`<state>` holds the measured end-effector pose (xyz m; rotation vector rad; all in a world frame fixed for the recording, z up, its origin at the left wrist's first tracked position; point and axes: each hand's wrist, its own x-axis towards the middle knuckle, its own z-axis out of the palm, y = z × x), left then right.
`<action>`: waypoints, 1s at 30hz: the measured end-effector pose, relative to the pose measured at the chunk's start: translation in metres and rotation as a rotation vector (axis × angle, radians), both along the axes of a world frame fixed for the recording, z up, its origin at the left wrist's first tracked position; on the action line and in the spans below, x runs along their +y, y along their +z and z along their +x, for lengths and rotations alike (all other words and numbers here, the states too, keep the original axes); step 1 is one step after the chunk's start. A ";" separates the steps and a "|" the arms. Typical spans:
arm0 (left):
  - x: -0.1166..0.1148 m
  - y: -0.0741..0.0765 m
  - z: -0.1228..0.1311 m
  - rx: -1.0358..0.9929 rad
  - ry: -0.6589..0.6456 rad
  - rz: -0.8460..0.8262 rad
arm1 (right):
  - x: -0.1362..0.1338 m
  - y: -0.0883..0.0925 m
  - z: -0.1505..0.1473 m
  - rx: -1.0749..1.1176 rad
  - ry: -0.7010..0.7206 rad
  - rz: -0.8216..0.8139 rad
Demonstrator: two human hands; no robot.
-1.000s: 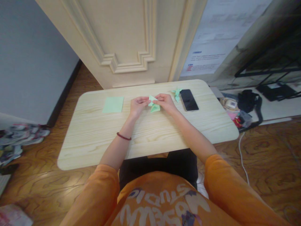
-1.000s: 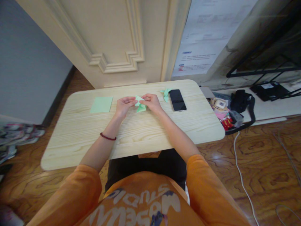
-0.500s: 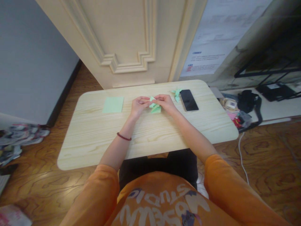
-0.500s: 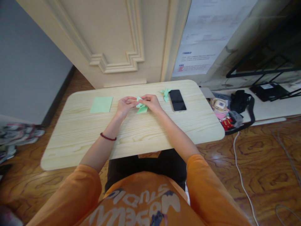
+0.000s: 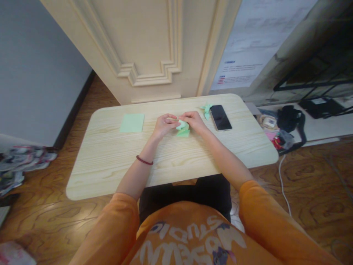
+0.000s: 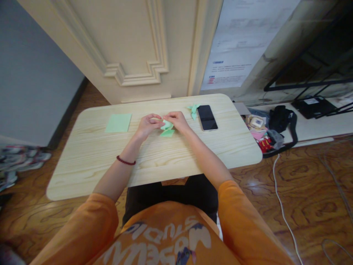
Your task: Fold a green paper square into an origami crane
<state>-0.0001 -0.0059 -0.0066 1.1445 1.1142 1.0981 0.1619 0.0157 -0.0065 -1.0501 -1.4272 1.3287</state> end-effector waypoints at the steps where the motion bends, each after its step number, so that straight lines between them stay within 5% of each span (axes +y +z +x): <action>1: 0.000 0.000 0.000 0.000 -0.003 -0.002 | 0.000 -0.001 0.000 -0.001 -0.002 0.003; 8: 0.000 0.002 0.000 -0.022 0.001 -0.032 | 0.000 -0.002 0.000 -0.049 0.022 0.036; 15: -0.002 0.003 0.000 -0.025 -0.002 -0.045 | -0.002 0.003 -0.001 0.051 -0.062 -0.100; 30: 0.002 -0.003 0.000 -0.097 0.005 -0.090 | 0.002 -0.005 0.001 0.014 -0.029 0.074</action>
